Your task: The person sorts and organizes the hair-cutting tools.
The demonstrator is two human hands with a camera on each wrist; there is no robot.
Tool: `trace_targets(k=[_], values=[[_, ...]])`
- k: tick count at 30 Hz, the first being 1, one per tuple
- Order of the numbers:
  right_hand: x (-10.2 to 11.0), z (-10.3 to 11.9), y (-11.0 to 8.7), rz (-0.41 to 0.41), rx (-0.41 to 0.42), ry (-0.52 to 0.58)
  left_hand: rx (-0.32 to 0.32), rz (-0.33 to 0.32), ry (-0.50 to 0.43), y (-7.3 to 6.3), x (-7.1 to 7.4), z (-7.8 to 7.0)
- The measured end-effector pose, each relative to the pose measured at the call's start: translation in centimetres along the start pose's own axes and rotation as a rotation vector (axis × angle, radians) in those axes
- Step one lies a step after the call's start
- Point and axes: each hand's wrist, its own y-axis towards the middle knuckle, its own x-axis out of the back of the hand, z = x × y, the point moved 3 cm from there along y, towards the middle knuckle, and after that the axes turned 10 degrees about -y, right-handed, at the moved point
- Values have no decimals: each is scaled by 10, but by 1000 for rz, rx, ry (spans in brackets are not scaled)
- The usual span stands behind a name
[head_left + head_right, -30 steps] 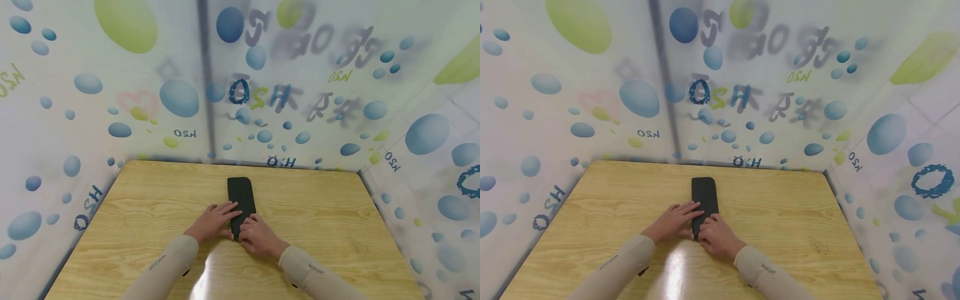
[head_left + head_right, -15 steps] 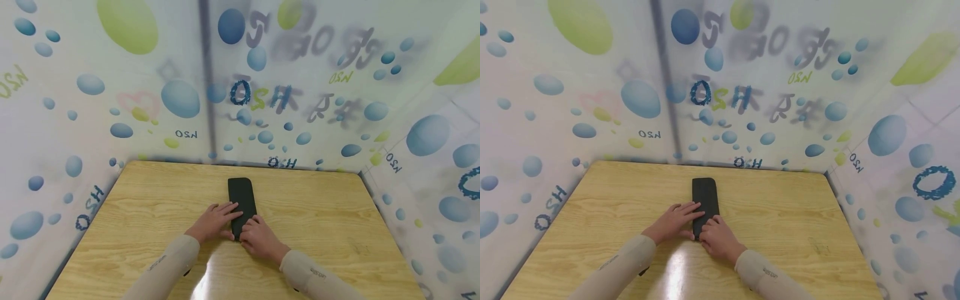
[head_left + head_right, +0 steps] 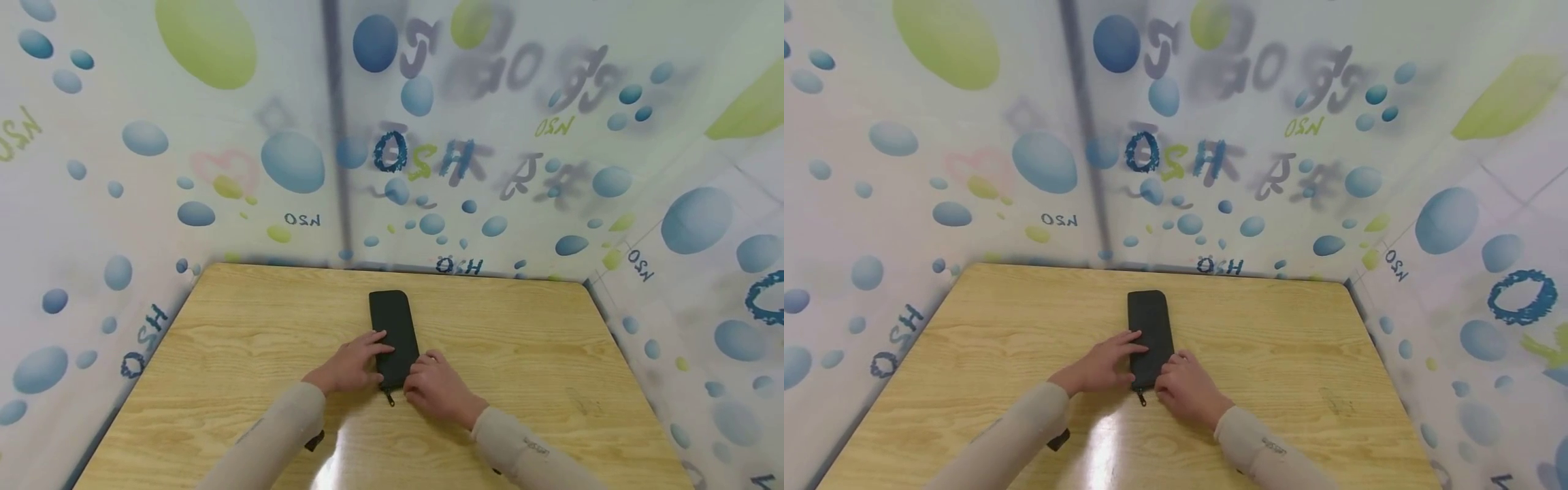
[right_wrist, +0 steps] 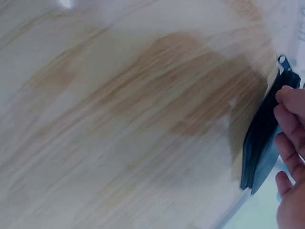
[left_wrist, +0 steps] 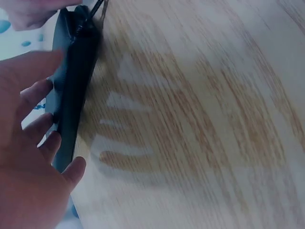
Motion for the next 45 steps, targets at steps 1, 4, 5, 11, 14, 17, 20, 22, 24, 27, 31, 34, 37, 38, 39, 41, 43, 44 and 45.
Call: trace_targets(k=[1, 4, 5, 11, 14, 17, 20, 22, 24, 27, 31, 34, 37, 38, 39, 41, 43, 44, 45], values=[[1, -3, -2, -6, -13, 7, 11, -16, -32, 1, 0, -1], [4, -13, -7, -22, -68, 27, 61, -87, -61, 3, -4, -6], [5, -17, -9, -24, -91, 32, 83, -113, -53, 3, -6, -7], [8, -45, -16, -4, -240, 80, 213, -246, -13, 10, -22, -19], [9, -58, -21, 14, -318, 85, 268, -300, -12, 15, -31, -24], [8, -71, -26, 29, -387, 65, 319, -328, -13, 21, -39, -28], [5, -80, -32, 48, -441, 56, 359, -337, -5, 25, -45, -34], [3, -84, -35, 58, -470, 60, 384, -340, 16, 27, -48, -36], [2, -88, -38, 60, -488, 69, 408, -351, 40, 28, -50, -37], [2, -91, -42, 51, -503, 83, 429, -361, 69, 29, -51, -38], [2, -94, -46, 42, -510, 84, 428, -348, 79, 32, -51, -37], [1, -96, -48, 44, -521, 81, 412, -327, 79, 34, -50, -36], [0, -99, -51, 49, -532, 74, 399, -295, 81, 35, -48, -36], [0, -100, -51, 50, -535, 73, 395, -282, 79, 35, -47, -37], [-1, -100, -52, 50, -538, 71, 394, -266, 80, 35, -46, -37], [-1, -101, -51, 55, -539, 61, 395, -236, 87, 35, -45, -35], [-2, -101, -51, 57, -540, 59, 396, -202, 103, 35, -44, -34], [-2, -101, -50, 57, -539, 58, 393, -189, 112, 35, -44, -33], [-2, -101, -50, 57, -540, 58, 388, -175, 127, 34, -44, -32]])
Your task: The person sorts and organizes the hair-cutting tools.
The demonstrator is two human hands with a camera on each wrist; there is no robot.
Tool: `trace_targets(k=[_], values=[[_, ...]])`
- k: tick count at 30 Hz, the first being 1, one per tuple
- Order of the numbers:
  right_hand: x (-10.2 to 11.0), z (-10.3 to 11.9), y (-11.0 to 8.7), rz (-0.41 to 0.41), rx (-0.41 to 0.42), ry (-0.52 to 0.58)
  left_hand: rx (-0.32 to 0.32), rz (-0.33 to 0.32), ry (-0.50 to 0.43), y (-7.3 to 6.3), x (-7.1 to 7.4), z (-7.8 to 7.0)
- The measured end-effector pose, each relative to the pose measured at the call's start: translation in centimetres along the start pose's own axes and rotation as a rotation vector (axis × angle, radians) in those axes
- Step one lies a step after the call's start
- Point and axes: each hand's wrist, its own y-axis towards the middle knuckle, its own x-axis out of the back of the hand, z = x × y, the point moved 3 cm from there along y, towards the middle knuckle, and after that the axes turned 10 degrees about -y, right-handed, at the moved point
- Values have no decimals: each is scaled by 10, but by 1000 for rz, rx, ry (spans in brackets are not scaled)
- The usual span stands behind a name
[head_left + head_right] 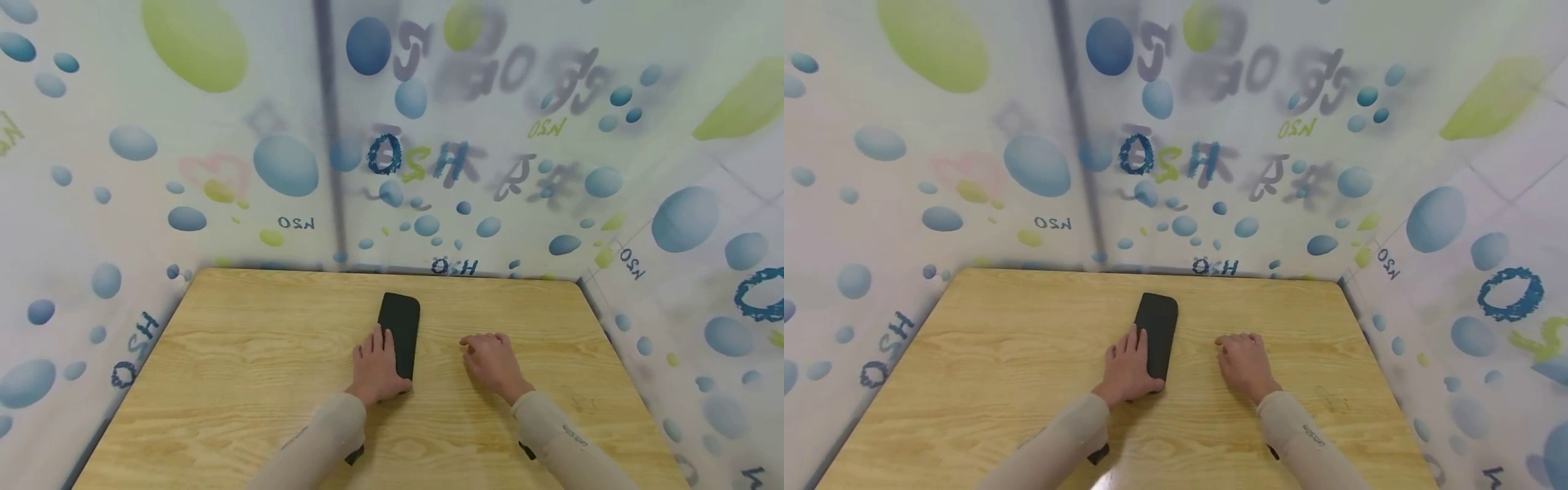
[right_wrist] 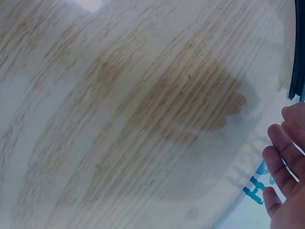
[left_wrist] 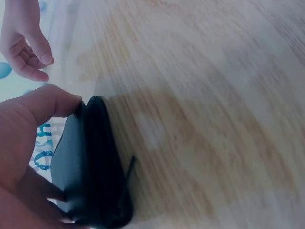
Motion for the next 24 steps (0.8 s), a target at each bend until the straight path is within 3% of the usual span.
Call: trace_targets(k=[9, 18, 24], values=[[-1, 1, 0, 2, -9, -10, -96, 85, 117, -4, 12, 3], [0, 0, -2, 14, -30, 16, -143, 169, 224, -4, 21, 12], [-3, -1, -2, 0, -17, 18, -193, 170, 300, -4, 29, 20]])
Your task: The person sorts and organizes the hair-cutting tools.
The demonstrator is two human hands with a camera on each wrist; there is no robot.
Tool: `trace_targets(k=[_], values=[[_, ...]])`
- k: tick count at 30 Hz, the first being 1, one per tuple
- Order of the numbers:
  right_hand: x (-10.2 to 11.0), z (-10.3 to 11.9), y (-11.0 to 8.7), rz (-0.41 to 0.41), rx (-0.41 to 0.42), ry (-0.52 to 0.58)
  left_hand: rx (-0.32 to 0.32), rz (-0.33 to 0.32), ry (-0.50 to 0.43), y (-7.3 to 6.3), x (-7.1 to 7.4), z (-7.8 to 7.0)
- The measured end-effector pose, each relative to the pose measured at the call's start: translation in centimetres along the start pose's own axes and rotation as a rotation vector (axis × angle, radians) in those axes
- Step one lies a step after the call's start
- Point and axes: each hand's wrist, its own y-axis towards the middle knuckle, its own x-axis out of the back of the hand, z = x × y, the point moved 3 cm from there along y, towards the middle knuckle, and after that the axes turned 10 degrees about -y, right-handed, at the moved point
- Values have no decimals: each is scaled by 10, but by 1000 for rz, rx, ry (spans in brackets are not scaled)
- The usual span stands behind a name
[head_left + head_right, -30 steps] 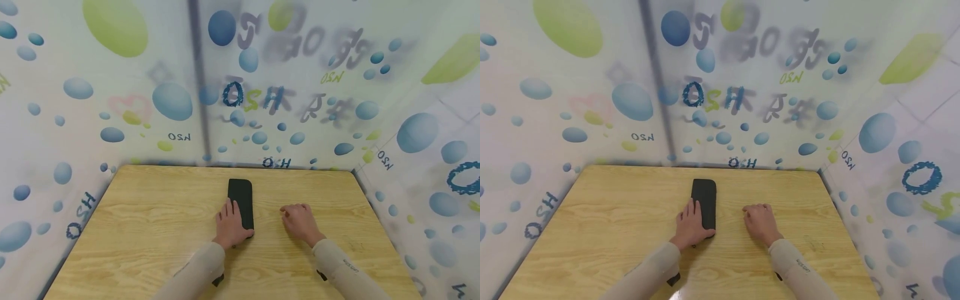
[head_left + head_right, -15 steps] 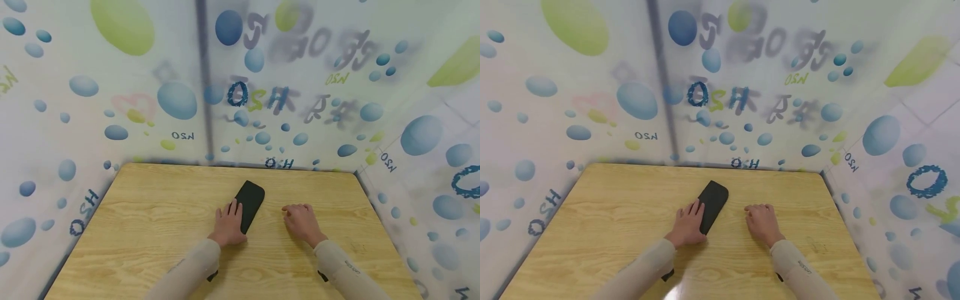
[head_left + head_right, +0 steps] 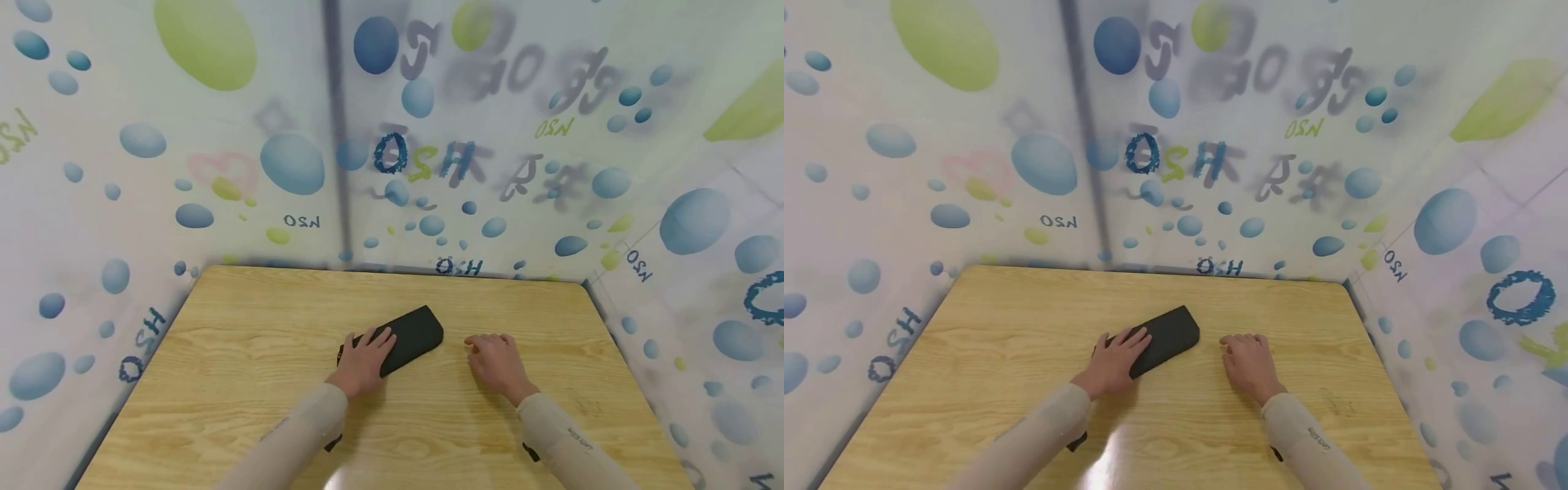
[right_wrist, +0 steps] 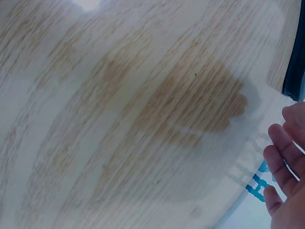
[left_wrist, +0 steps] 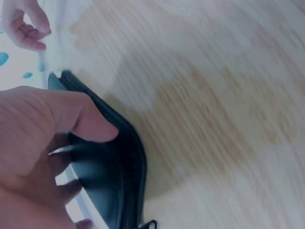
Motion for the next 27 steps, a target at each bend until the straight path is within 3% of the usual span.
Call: trace_targets(k=[4, 13, 19, 23, 27], values=[[-2, 0, -1, -11, 0, -3, -40, -27, 58, -5, 4, 6], [-3, 1, -3, -27, 6, 4, -99, -170, 137, -8, 2, 26], [-4, 1, -4, -20, 7, 0, -123, -211, 170, -10, 0, 31], [-3, 0, -3, -2, -1, 3, -138, -228, 148, -11, -1, 31], [0, -3, -1, 24, -14, -9, -154, -293, 93, -13, -2, 34]])
